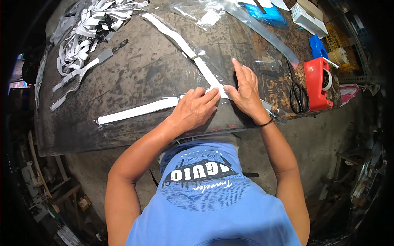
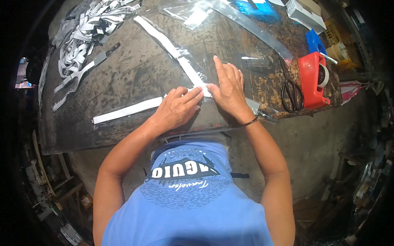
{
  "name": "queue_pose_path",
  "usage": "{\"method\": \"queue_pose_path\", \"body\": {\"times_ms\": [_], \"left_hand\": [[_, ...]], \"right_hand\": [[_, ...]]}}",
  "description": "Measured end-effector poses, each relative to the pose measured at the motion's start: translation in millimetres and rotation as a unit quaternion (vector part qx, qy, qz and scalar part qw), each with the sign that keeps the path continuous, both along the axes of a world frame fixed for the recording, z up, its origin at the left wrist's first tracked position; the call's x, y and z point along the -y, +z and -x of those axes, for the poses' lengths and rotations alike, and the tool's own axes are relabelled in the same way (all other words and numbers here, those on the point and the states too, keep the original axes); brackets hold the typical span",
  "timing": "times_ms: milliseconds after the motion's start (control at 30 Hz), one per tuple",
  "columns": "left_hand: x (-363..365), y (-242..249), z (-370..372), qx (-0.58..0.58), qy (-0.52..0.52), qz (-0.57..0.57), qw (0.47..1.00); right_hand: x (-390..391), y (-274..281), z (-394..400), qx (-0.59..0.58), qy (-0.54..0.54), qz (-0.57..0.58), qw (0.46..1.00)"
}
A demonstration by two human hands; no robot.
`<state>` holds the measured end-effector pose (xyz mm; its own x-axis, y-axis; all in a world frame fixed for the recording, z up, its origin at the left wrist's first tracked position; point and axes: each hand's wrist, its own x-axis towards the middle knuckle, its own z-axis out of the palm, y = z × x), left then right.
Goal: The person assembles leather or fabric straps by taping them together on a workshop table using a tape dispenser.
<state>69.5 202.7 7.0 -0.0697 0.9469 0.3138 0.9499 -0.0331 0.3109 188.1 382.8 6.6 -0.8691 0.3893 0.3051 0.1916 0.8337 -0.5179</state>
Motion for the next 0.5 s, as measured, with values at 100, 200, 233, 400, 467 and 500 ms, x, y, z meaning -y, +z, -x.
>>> {"method": "queue_pose_path", "body": {"times_ms": [100, 200, 233, 400, 467, 500], "left_hand": [[0.1, -0.8, 0.5, 0.001, 0.0, 0.0, 1.0], [0.0, 0.3, 0.1, 0.004, -0.001, 0.001, 1.0], [0.1, 1.1, 0.0, 0.005, -0.001, 0.0, 1.0], [-0.2, 2.1, 0.6, 0.0, -0.001, 0.002, 1.0], [-0.7, 2.8, 0.6, -0.001, -0.003, 0.001, 1.0], [-0.8, 2.9, 0.7, -0.003, -0.004, 0.0, 1.0]], "right_hand": [[-0.2, -0.5, -1.2, 0.021, -0.002, 0.0, 1.0], [-1.1, 0.7, -1.6, 0.042, 0.002, 0.019, 0.999], [-1.4, 1.6, -1.5, 0.05, 0.004, 0.03, 0.998], [-7.5, 7.0, 4.7, 0.057, -0.001, 0.097, 0.994], [-6.1, 5.9, 6.0, 0.06, -0.007, 0.089, 0.994], [-5.2, 2.5, 6.2, 0.068, -0.014, 0.06, 0.996]]}}
